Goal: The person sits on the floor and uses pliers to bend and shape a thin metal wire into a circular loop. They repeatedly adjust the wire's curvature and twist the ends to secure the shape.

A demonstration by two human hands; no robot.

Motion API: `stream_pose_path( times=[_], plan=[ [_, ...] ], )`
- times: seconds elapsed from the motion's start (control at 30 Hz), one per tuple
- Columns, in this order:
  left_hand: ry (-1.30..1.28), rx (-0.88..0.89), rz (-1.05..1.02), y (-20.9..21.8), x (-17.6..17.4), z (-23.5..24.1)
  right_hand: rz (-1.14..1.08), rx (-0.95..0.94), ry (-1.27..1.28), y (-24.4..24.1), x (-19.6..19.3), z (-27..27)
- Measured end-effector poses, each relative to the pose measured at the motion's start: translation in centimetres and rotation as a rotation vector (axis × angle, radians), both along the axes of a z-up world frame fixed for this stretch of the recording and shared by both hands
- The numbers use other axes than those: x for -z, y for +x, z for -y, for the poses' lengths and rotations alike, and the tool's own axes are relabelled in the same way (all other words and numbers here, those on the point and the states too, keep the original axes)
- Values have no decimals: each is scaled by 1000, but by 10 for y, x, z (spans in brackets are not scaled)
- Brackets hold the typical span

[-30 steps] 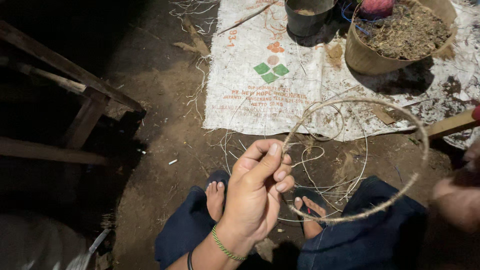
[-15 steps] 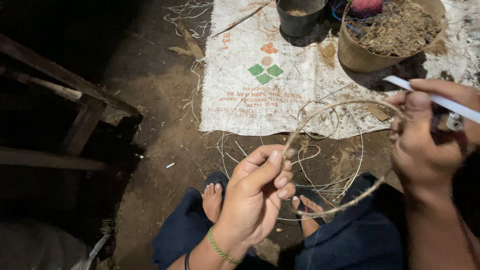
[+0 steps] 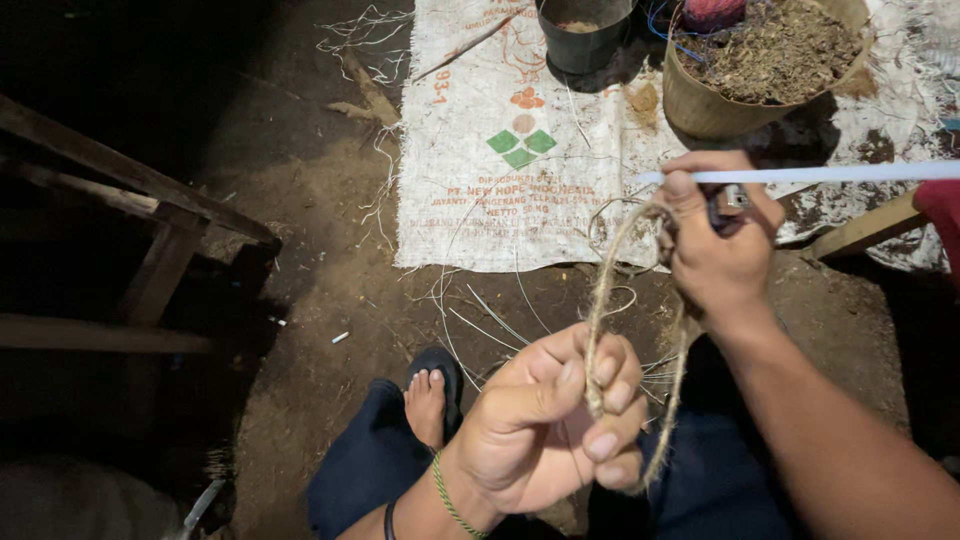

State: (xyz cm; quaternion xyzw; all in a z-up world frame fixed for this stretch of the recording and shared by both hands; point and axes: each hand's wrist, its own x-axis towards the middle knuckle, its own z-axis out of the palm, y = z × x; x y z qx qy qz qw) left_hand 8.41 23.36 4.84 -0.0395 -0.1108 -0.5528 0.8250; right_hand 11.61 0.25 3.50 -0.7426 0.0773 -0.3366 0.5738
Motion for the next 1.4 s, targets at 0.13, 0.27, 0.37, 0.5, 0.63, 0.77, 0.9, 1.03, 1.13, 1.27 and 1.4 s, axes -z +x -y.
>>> stream_pose_path(
  times=[0.13,0.27,0.37,0.5,0.63,0.77,0.9,1.03,1.13,1.27,1.4],
  plan=[
    [-116,48,30,-5,3,3,16,-155,148,8,5,-21],
    [-190,105,95,-9,4,8,-28,-208,161,12,4,-41],
    [-275,153,110,-11,4,12,11,-226,107,12,6,-45],
    [-218,128,97,-9,0,7,68,-193,80,12,7,-35],
    [-88,54,78,-2,0,3,166,-21,-70,11,2,2],
    [251,-118,127,9,2,3,238,156,-262,0,-1,38],
    [549,-366,227,15,0,5,279,228,-436,-23,3,57],
    [671,-561,433,17,-4,4,247,304,-558,-34,6,64],
    [810,-725,682,17,-4,7,231,345,-591,-36,5,63],
    [869,-741,559,23,5,15,272,308,-517,-36,4,60],
    [649,-468,210,29,11,10,240,298,-517,-37,1,59]
  ],
)
